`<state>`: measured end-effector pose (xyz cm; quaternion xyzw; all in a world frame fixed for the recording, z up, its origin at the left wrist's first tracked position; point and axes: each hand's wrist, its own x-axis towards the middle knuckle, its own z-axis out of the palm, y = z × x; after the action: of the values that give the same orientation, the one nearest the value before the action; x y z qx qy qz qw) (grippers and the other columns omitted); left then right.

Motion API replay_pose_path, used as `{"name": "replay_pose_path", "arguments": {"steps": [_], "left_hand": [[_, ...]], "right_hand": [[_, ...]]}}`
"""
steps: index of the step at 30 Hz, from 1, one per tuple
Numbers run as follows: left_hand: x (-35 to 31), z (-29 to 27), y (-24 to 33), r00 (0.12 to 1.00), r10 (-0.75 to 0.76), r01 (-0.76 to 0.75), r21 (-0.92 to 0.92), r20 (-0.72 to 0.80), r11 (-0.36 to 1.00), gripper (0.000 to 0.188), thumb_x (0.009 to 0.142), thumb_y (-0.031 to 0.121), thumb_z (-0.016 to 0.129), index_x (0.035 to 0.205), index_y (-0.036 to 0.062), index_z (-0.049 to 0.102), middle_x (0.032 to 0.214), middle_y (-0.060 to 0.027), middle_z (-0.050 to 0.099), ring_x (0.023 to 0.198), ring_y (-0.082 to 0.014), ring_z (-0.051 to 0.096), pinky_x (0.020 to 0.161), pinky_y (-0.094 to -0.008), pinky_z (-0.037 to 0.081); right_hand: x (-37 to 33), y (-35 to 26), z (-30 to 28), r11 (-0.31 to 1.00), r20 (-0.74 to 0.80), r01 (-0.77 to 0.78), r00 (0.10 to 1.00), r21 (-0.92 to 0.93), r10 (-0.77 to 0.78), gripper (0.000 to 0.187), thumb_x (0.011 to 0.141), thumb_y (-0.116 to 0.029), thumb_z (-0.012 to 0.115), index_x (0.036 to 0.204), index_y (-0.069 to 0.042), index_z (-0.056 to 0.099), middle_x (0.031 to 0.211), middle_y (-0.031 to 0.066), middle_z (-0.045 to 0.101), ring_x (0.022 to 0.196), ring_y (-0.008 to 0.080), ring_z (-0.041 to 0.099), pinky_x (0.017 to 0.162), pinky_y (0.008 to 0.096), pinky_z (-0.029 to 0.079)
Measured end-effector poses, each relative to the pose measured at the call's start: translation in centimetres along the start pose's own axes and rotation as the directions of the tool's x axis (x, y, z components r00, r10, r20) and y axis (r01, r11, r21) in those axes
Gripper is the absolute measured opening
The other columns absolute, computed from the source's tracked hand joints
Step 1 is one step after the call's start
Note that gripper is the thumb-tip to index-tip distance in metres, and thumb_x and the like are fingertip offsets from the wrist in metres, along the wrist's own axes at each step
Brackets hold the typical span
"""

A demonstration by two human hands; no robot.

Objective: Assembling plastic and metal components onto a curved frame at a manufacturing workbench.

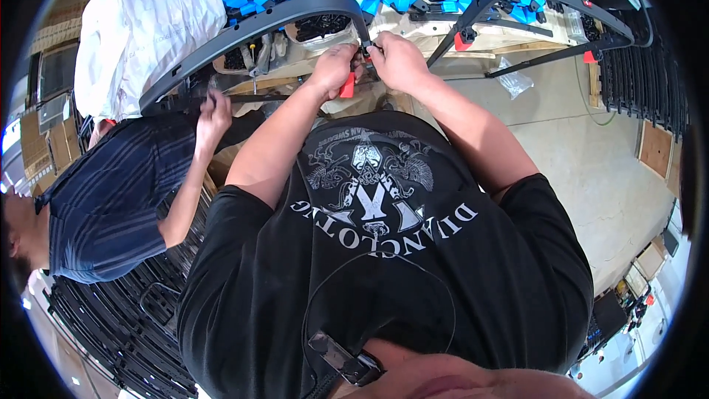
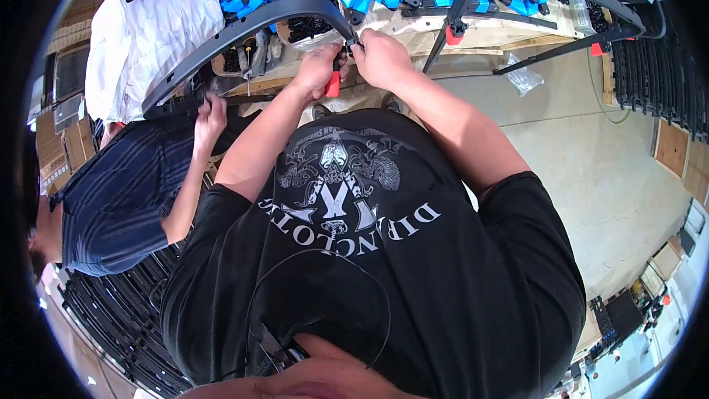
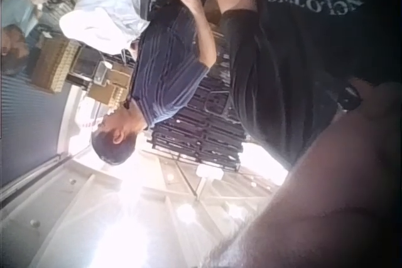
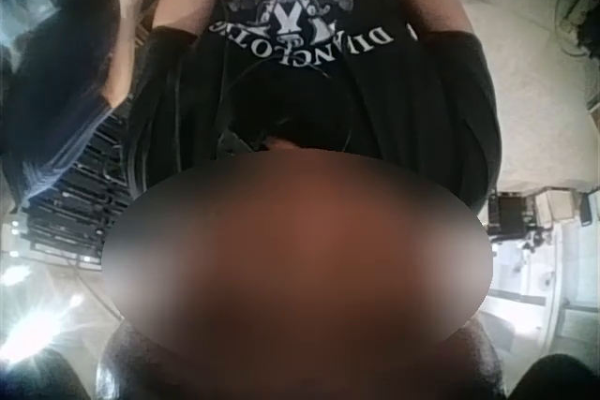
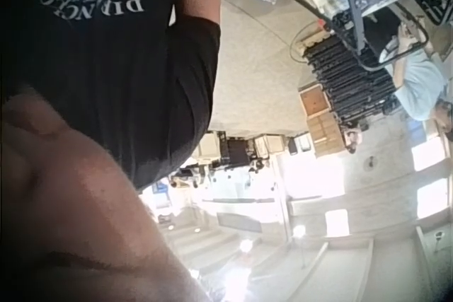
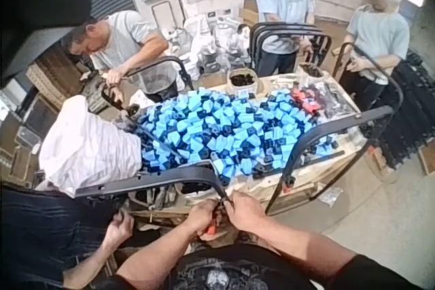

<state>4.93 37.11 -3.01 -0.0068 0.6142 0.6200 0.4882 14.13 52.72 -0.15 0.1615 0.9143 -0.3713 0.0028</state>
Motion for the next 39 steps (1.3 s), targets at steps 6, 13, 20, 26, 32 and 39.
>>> {"name": "replay_pose_path", "arguments": {"steps": [6, 13, 20, 26, 32, 39], "left_hand": [[-0.9, 1.1, 1.2, 0.998, -0.039, 0.041, 0.037, -0.051, 0.998, 0.030, 0.107, 0.028, 0.048, 0.093, 0.0030, 0.057, 0.074, -0.0047, 0.054, 0.058, -0.0166, 0.055, 0.053, -0.0315, 0.044], [-0.5, -0.6, -0.4, 0.978, 0.207, -0.202, 0.174, -0.010, 0.964, 0.008, 0.098, 0.012, 0.065, 0.102, 0.0046, 0.066, 0.077, 0.0013, 0.060, 0.063, -0.0076, 0.053, 0.056, -0.0254, 0.043], [-0.9, -0.3, -0.3, 0.946, 0.312, -0.281, 0.265, -0.085, 0.923, 0.011, 0.090, -0.003, 0.069, 0.096, 0.0055, 0.068, 0.086, 0.0013, 0.065, 0.068, -0.0075, 0.056, 0.061, -0.0236, 0.046], [-0.3, -0.1, 0.8, 0.956, 0.190, -0.165, 0.126, -0.225, 0.978, 0.016, 0.099, 0.017, 0.061, 0.091, 0.0041, 0.066, 0.083, -0.0033, 0.064, 0.060, -0.0127, 0.056, 0.054, -0.0284, 0.045], [-0.1, 0.7, -0.1, 0.989, 0.024, -0.010, 0.092, -0.148, 0.996, 0.034, 0.106, 0.036, 0.050, 0.094, 0.0047, 0.058, 0.073, -0.0020, 0.053, 0.053, -0.0136, 0.051, 0.049, -0.0296, 0.042], [-0.5, 0.6, 0.9, 0.993, -0.024, 0.033, 0.072, -0.113, 0.997, 0.034, 0.107, 0.030, 0.051, 0.089, 0.0021, 0.061, 0.072, -0.0026, 0.053, 0.057, -0.0126, 0.052, 0.052, -0.0287, 0.044]], "right_hand": [[0.0, 0.3, 0.3, 1.000, 0.003, -0.004, 1.000, 0.003, 0.004, 0.027, 0.094, -0.026, 0.061, 0.094, 0.001, 0.059, 0.090, 0.0230, 0.067, 0.087, 0.0428, 0.066, 0.077, 0.0520, 0.052], [-0.2, 0.1, 0.1, 0.999, 0.006, -0.009, 1.000, 0.034, 0.008, 0.028, 0.095, -0.027, 0.061, 0.093, 0.001, 0.059, 0.090, 0.0231, 0.067, 0.087, 0.0427, 0.067, 0.077, 0.0517, 0.052], [-0.1, 0.1, 0.1, 0.999, 0.011, -0.021, 1.000, 0.036, 0.020, 0.029, 0.095, -0.028, 0.062, 0.094, 0.002, 0.059, 0.090, 0.0237, 0.068, 0.087, 0.0427, 0.067, 0.076, 0.0519, 0.052], [-0.1, -0.1, 0.1, 0.999, 0.029, -0.034, 0.999, 0.025, 0.034, 0.029, 0.095, -0.028, 0.062, 0.096, 0.002, 0.059, 0.091, 0.0237, 0.068, 0.088, 0.0426, 0.067, 0.077, 0.0519, 0.052], [-0.1, -0.1, 0.0, 0.999, 0.048, -0.048, 0.998, 0.011, 0.047, 0.028, 0.095, -0.027, 0.061, 0.096, 0.001, 0.058, 0.093, 0.0232, 0.068, 0.090, 0.0418, 0.067, 0.079, 0.0516, 0.052], [0.1, 0.0, 0.2, 0.999, 0.041, -0.032, 0.999, 0.008, 0.031, 0.027, 0.096, -0.026, 0.060, 0.098, 0.001, 0.056, 0.094, 0.0229, 0.067, 0.090, 0.0419, 0.067, 0.079, 0.0519, 0.052]]}}
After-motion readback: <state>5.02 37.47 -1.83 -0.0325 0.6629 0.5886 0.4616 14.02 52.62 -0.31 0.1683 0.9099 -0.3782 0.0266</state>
